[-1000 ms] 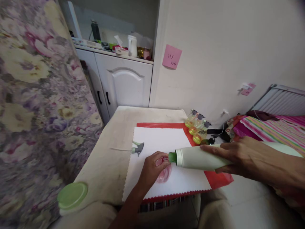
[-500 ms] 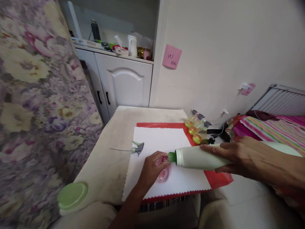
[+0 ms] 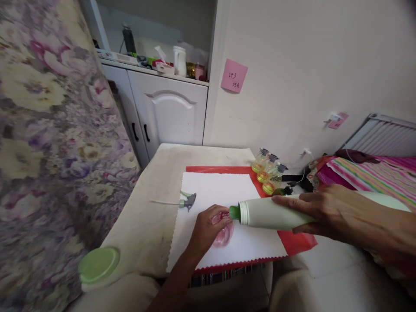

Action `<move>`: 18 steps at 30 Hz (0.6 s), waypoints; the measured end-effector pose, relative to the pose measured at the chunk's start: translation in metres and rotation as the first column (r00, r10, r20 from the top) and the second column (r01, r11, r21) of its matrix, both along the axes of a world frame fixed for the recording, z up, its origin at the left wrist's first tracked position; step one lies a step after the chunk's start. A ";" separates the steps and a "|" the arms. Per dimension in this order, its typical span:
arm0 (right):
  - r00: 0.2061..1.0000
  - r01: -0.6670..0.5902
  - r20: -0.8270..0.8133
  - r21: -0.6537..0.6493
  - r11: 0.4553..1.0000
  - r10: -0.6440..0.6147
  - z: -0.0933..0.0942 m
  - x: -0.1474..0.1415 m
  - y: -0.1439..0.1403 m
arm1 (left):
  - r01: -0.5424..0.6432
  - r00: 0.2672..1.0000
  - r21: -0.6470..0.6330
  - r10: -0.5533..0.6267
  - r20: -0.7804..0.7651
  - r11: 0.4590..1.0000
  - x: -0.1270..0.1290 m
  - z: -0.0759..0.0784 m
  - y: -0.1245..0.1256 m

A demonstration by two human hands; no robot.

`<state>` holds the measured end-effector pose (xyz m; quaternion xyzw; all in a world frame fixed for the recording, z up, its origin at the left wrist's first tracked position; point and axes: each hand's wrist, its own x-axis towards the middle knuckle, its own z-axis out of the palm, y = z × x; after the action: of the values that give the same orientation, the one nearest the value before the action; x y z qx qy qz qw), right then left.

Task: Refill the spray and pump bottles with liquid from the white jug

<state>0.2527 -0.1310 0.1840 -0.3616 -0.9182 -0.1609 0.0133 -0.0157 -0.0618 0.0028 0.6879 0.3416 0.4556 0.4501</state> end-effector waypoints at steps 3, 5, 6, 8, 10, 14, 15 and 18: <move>0.992 0.101 0.088 -0.120 0.988 -0.091 0.002 0.002 -0.001 | -0.002 1.000 0.000 0.002 0.001 1.000 0.000 0.000 0.000; 0.988 0.136 0.098 -0.177 0.975 -0.120 0.003 0.002 -0.001 | -0.005 1.000 0.001 0.005 0.003 1.000 0.000 -0.001 0.000; 0.987 0.148 0.099 -0.203 0.968 -0.130 0.004 0.002 -0.001 | -0.006 1.000 0.001 0.006 0.005 1.000 0.000 -0.001 0.001; 0.984 0.169 0.096 -0.237 0.957 -0.150 0.005 0.001 -0.001 | -0.004 1.000 0.002 0.004 0.007 1.000 0.000 -0.001 0.001; 0.983 0.175 0.097 -0.245 0.954 -0.155 0.006 0.001 -0.001 | -0.002 1.000 0.006 0.002 0.003 1.000 0.000 0.000 0.000; 0.988 0.145 0.089 -0.216 0.966 -0.128 0.004 0.003 -0.001 | -0.007 1.000 0.005 0.007 -0.008 1.000 -0.001 0.002 -0.001; 0.989 0.140 0.086 -0.210 0.968 -0.124 0.004 0.003 -0.001 | -0.009 1.000 0.005 0.009 -0.008 1.000 -0.001 0.002 -0.001; 0.989 0.135 0.085 -0.203 0.970 -0.120 0.003 0.002 -0.001 | -0.010 1.000 0.012 0.010 -0.011 1.000 -0.001 0.002 -0.001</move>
<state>0.2544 -0.1324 0.1870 -0.4133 -0.9047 -0.0774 -0.0680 -0.0166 -0.0626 0.0049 0.6913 0.3450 0.4560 0.4417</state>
